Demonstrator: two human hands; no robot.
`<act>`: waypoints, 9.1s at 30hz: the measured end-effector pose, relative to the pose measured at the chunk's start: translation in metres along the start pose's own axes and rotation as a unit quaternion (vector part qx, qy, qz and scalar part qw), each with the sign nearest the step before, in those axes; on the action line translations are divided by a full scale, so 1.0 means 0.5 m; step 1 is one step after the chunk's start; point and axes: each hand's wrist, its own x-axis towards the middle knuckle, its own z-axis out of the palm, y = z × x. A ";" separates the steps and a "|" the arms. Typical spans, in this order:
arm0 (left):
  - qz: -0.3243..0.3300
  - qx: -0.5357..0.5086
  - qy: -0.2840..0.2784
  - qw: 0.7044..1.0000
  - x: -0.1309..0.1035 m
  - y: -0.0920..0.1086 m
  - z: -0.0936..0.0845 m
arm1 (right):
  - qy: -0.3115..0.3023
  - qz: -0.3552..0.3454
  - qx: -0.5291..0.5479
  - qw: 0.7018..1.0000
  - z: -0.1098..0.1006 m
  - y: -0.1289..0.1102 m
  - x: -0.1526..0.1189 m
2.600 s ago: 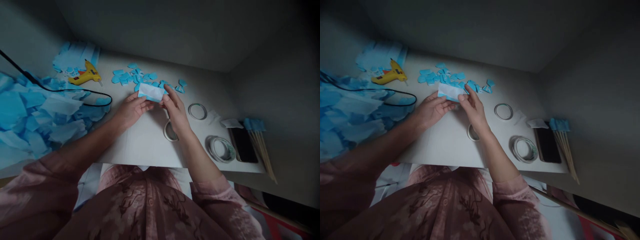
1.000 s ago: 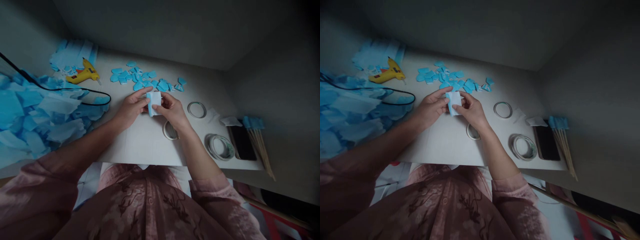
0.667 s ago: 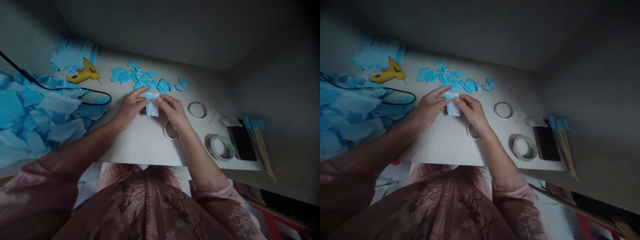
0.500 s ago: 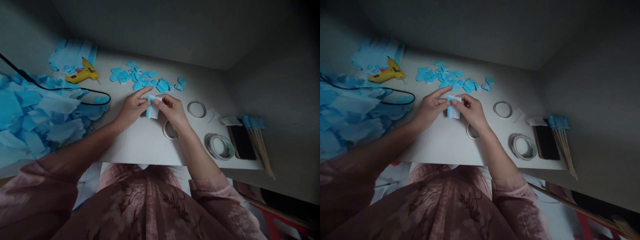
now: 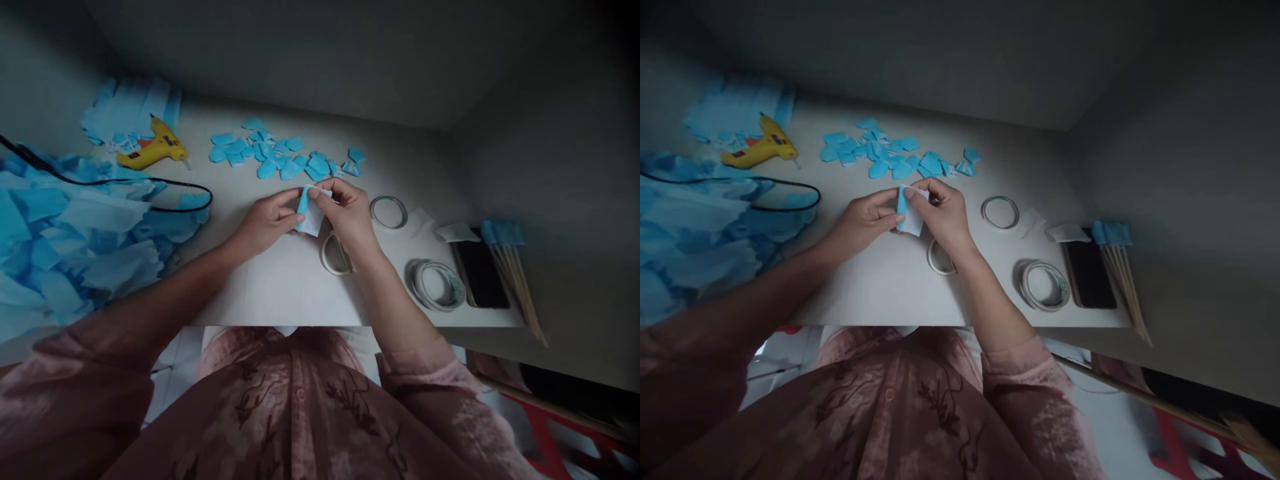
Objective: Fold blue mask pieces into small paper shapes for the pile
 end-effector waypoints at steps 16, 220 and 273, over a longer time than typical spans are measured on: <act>-0.015 -0.010 0.031 0.999 0.002 0.009 -0.006 | -0.012 -0.077 -0.073 0.994 -0.005 0.008 -0.001; -0.012 -0.031 0.062 0.998 -0.001 0.019 -0.004 | -0.030 0.004 0.026 0.999 0.007 0.023 0.002; -0.042 -0.100 0.097 0.989 0.006 0.030 -0.003 | -0.041 -0.127 -0.077 0.988 0.008 -0.006 -0.015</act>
